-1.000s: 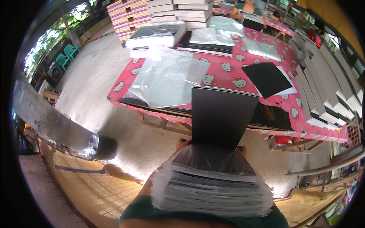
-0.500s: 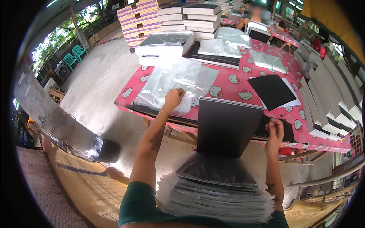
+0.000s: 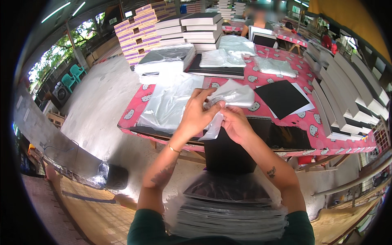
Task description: The person places paper items into individual plastic bags and stacks them. They handle a stack of papers and multiple clear plastic bags throughout the process.
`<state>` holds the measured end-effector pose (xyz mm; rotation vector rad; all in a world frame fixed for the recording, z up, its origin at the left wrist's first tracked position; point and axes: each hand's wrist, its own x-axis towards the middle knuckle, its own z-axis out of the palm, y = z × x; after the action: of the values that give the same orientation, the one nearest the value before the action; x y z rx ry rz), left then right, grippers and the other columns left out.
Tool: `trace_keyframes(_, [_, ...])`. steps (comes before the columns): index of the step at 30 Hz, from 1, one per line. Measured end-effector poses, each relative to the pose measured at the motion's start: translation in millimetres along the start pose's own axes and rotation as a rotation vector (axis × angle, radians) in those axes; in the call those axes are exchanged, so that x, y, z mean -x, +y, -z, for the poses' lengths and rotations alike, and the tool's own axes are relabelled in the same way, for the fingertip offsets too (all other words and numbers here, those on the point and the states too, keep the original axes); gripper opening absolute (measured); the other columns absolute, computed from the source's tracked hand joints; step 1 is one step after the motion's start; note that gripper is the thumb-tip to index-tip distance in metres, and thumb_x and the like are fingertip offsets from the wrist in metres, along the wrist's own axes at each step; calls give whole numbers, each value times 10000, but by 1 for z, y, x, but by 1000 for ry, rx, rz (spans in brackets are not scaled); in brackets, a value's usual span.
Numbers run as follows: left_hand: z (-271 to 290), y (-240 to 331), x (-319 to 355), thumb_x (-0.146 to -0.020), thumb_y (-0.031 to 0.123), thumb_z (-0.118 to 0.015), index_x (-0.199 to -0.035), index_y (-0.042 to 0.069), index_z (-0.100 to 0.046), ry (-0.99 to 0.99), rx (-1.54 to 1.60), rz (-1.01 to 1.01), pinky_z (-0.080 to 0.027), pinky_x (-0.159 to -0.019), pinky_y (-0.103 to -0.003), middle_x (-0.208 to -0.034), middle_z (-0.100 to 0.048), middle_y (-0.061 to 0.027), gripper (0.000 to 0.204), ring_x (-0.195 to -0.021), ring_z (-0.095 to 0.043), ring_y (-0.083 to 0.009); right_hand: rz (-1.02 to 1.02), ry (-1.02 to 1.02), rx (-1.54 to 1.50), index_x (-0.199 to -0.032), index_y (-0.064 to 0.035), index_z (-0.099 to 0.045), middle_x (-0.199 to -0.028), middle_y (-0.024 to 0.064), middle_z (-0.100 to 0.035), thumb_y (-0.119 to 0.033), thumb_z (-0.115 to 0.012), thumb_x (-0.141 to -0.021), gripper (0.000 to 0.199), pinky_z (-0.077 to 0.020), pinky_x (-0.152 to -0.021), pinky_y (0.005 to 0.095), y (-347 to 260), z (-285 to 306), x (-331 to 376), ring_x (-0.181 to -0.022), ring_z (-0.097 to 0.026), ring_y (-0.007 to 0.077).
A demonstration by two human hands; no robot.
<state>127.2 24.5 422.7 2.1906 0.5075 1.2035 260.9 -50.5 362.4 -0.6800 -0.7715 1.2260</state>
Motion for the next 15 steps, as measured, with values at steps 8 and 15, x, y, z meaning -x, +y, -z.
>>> trace_keyframes(8, [-6,-31,0,-885,119,-608,-986,-7,-539,243,216,194,-471,-578,-285,-763,-578,-28,175,-677,-553,-130,59,118,29,-1100,0,-582,-1062,98,-620,-250,-548,-947,295,-485,-869,333,-46,29,23,-997,-598,172])
trace_keyframes(15, [-49,10,12,-798,121,-638,-908,14,-585,111,-345,-184,-471,-587,-439,-839,-593,-148,163,-706,-587,-359,75,140,283,-1199,-49,-538,-1110,60,-599,-304,-587,-921,381,-462,-855,287,-39,0,38,-1001,-567,128])
